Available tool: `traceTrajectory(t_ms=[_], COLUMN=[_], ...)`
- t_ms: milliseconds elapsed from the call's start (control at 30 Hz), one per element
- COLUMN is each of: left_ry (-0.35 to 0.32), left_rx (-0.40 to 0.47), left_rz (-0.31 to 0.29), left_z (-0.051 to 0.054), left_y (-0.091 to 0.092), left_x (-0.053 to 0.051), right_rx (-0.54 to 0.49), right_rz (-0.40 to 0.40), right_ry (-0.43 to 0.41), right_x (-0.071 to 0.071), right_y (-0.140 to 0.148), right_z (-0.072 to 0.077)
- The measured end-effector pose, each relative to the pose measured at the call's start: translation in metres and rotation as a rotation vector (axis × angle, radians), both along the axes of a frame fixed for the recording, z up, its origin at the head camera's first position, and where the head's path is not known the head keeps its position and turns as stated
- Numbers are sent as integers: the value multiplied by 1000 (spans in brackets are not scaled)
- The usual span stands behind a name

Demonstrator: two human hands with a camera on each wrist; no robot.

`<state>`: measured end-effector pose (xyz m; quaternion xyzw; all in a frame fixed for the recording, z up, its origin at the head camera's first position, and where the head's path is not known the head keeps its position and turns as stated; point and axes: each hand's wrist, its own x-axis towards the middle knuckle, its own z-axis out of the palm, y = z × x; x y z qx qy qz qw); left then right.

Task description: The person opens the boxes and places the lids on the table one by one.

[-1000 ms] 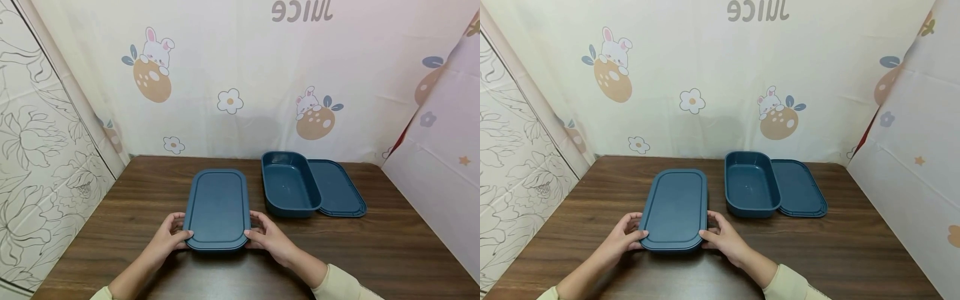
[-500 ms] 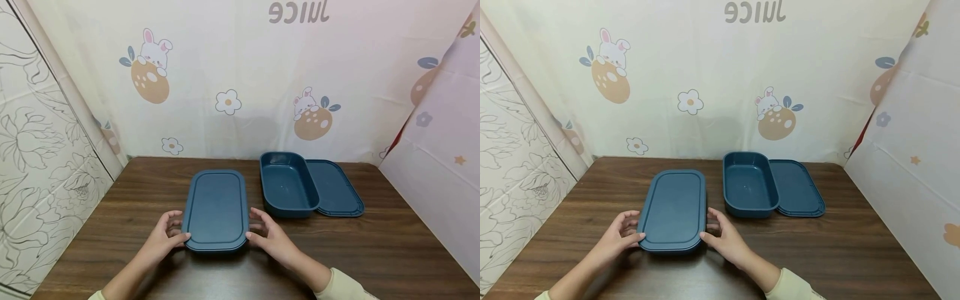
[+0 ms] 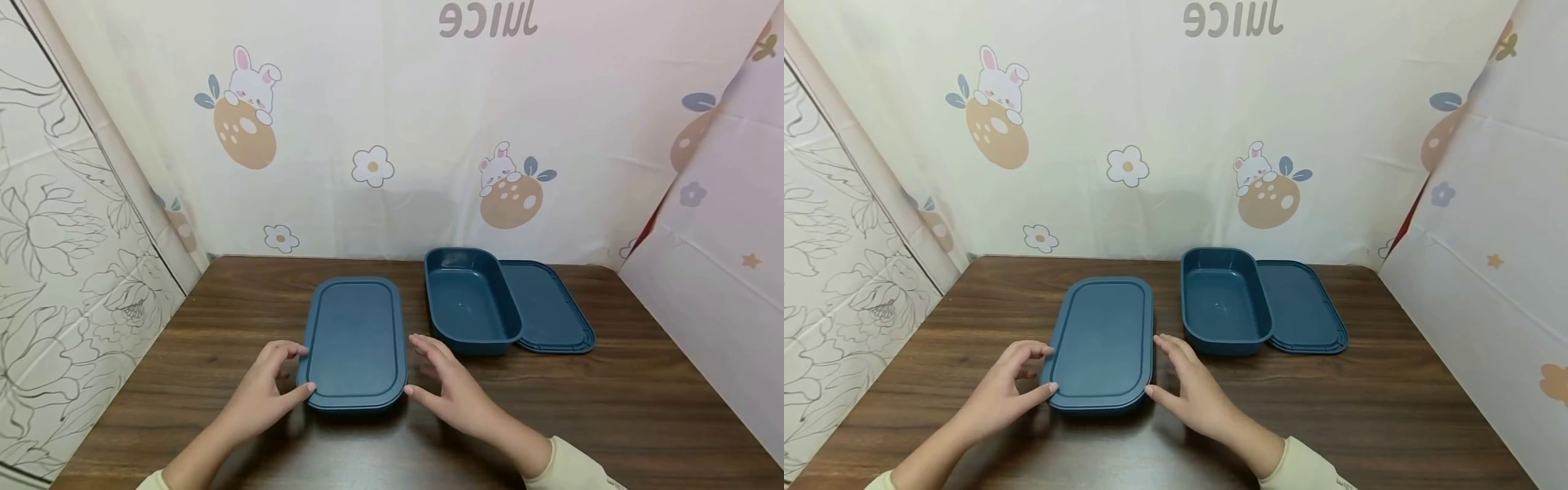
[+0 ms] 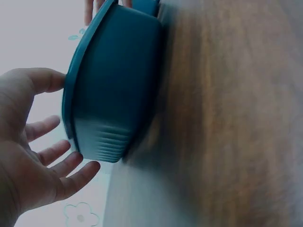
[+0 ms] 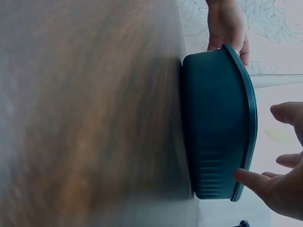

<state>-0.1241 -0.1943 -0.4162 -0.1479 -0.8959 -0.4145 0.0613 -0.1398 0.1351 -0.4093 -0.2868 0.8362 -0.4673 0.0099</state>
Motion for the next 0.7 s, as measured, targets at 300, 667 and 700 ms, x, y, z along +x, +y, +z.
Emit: traceTrajectory(t_ms=[300,667,700], left_ry=[356,475,453], left_rx=[-324,-534,-550], left_rz=[-159,-343,-354], left_z=[17,36,37], left_y=[-2,11,12], left_x=[-4,-2,-2], right_rx=[187,336,359], right_rz=[84,291,303], right_ry=[398,800,807], right_x=[-3,-9,-9], right_y=[3,-9,-11], right_z=[9,18,18])
